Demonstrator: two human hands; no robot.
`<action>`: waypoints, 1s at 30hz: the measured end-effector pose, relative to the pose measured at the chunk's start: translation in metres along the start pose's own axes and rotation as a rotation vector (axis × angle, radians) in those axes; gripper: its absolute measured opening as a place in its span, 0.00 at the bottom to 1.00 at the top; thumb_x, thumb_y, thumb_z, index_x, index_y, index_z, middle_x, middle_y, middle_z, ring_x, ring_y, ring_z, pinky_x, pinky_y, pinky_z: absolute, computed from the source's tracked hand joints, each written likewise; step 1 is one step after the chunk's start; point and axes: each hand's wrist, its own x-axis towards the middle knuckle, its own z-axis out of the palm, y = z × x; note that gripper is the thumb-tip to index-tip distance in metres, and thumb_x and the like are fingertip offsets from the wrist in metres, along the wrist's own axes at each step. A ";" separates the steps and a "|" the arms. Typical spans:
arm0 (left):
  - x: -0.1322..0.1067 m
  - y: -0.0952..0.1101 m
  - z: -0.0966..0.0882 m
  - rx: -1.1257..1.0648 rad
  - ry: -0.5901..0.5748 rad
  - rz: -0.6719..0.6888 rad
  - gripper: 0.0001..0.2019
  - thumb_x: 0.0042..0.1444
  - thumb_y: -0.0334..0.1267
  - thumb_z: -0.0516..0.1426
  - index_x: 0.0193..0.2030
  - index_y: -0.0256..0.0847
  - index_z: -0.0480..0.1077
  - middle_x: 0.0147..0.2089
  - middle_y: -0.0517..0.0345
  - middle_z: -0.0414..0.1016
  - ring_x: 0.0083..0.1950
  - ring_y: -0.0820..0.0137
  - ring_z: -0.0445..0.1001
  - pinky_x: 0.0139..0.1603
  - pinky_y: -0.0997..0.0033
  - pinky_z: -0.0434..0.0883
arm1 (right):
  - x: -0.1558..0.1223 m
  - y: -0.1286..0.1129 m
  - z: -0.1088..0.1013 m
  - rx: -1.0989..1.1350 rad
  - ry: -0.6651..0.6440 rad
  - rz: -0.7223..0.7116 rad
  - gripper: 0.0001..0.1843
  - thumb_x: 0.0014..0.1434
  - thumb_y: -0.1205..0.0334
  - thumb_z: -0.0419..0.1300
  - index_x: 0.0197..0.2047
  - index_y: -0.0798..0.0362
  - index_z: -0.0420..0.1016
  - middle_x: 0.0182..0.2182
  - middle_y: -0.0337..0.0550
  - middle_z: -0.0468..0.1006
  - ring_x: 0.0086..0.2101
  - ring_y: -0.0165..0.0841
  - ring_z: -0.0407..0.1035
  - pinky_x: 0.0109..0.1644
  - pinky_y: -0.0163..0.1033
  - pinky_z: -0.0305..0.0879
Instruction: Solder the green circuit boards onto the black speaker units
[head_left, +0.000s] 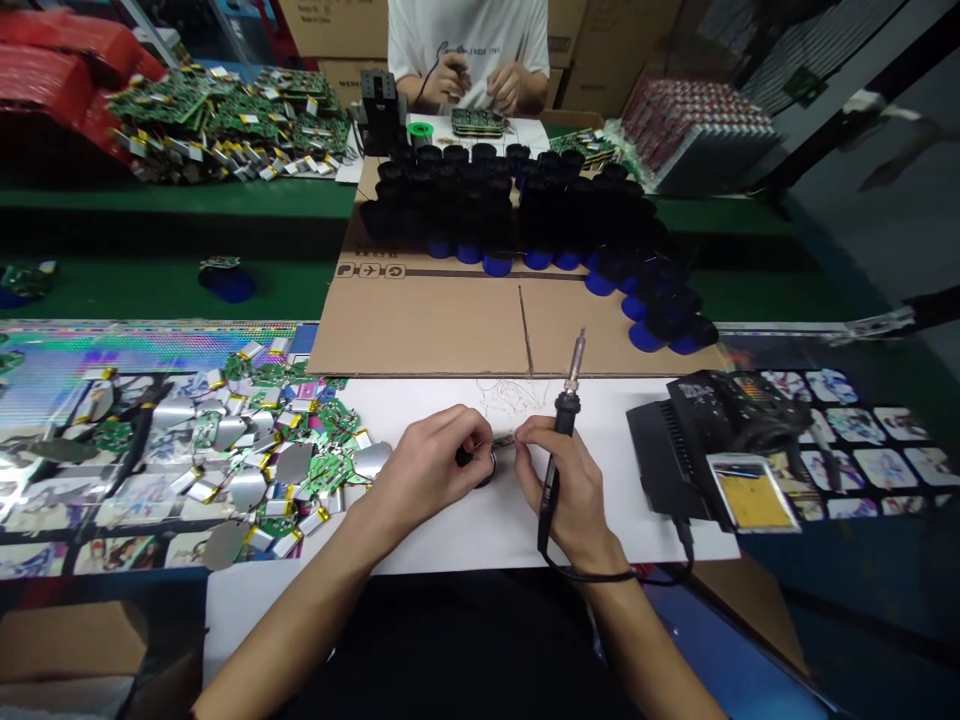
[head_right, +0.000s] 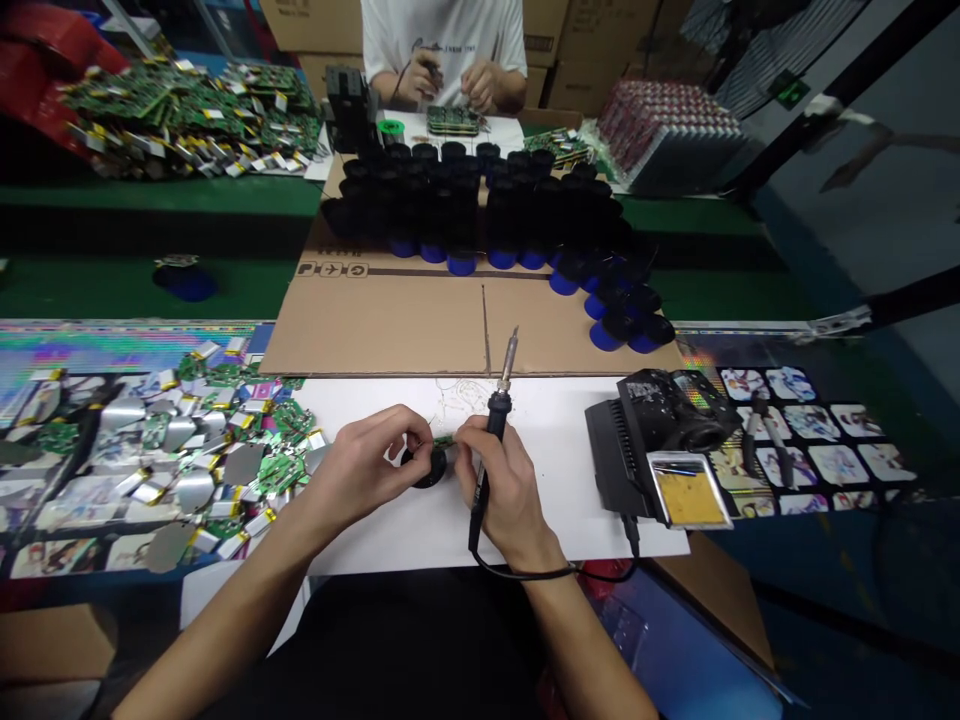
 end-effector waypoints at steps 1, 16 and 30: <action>0.000 0.000 0.000 0.011 -0.009 0.006 0.06 0.64 0.25 0.58 0.39 0.41 0.69 0.35 0.63 0.72 0.34 0.75 0.71 0.35 0.75 0.67 | 0.001 0.000 -0.001 0.000 0.003 0.001 0.23 0.65 0.79 0.61 0.57 0.46 0.71 0.46 0.46 0.79 0.45 0.37 0.79 0.49 0.45 0.81; 0.002 0.003 0.028 -0.747 0.345 -0.445 0.07 0.60 0.35 0.68 0.36 0.38 0.74 0.39 0.56 0.80 0.38 0.72 0.81 0.38 0.76 0.80 | 0.001 0.002 0.017 0.139 0.154 0.007 0.34 0.57 0.72 0.74 0.62 0.45 0.65 0.54 0.50 0.78 0.59 0.44 0.77 0.62 0.58 0.79; -0.042 -0.027 -0.006 -0.260 0.002 -0.233 0.34 0.59 0.37 0.70 0.68 0.49 0.63 0.70 0.44 0.68 0.72 0.54 0.69 0.66 0.53 0.76 | -0.021 0.008 -0.022 0.209 -0.125 0.221 0.25 0.62 0.70 0.68 0.57 0.45 0.65 0.58 0.52 0.80 0.58 0.43 0.78 0.63 0.57 0.75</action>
